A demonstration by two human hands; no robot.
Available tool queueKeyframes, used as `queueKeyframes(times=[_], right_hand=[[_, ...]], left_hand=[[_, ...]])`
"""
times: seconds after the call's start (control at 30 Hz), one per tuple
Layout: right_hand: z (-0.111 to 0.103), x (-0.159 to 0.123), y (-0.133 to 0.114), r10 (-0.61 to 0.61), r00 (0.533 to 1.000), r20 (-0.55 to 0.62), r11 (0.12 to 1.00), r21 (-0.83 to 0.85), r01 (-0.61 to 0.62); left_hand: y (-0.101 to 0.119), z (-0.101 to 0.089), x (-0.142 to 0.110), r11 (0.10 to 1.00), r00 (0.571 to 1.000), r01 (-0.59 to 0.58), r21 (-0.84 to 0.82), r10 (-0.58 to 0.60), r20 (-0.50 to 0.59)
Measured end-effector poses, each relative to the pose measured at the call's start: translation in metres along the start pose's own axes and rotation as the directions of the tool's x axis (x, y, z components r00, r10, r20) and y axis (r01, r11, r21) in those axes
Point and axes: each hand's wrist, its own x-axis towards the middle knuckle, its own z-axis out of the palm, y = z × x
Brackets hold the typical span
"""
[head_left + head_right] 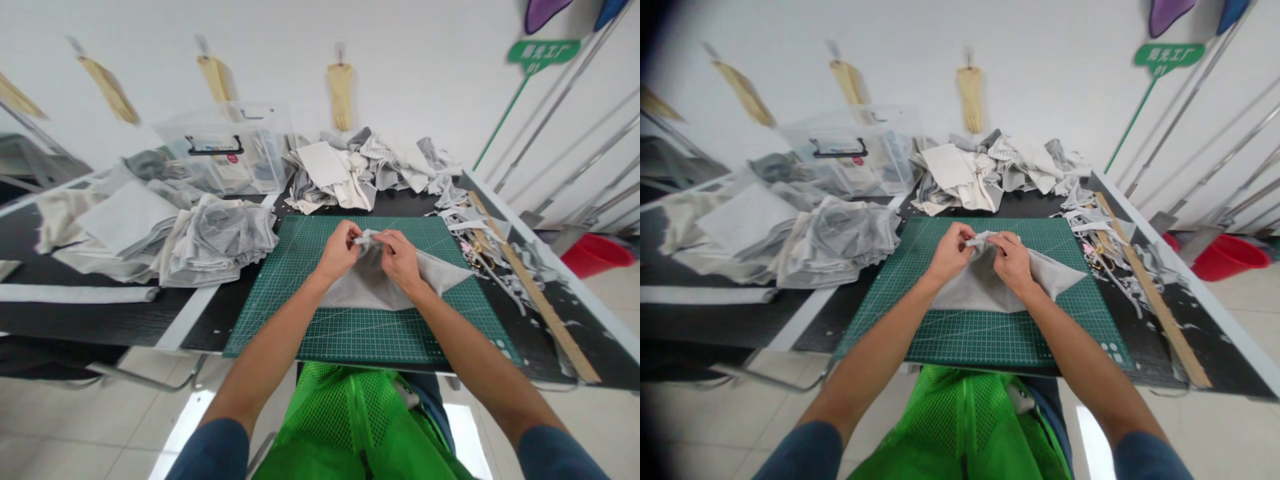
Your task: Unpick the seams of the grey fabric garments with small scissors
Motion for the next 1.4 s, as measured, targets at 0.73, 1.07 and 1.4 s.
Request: queueKeyframes(times=[0.73, 1.07, 1.4], right_hand=[[-0.016, 0.004, 0.002, -0.035, 0.996, 0.085, 0.969, 0.245, 0.013], [-0.012, 0.003, 0.004, -0.182, 0.981, 0.070, 0.974, 0.147, 0.171], [-0.013, 0.004, 0.003, -0.011, 0.997, -0.081, 0.996, 0.085, 0.018]], left_hand=[[0.015, 0.009, -0.010, 0.985, 0.974, 0.062, -0.159, -0.025, 0.224], [0.007, -0.003, 0.000, 0.953, 0.994, 0.011, -0.303, 0.023, 0.111], [0.013, -0.011, -0.002, 0.983, 0.908, -0.183, -0.008, 0.172, 0.382]])
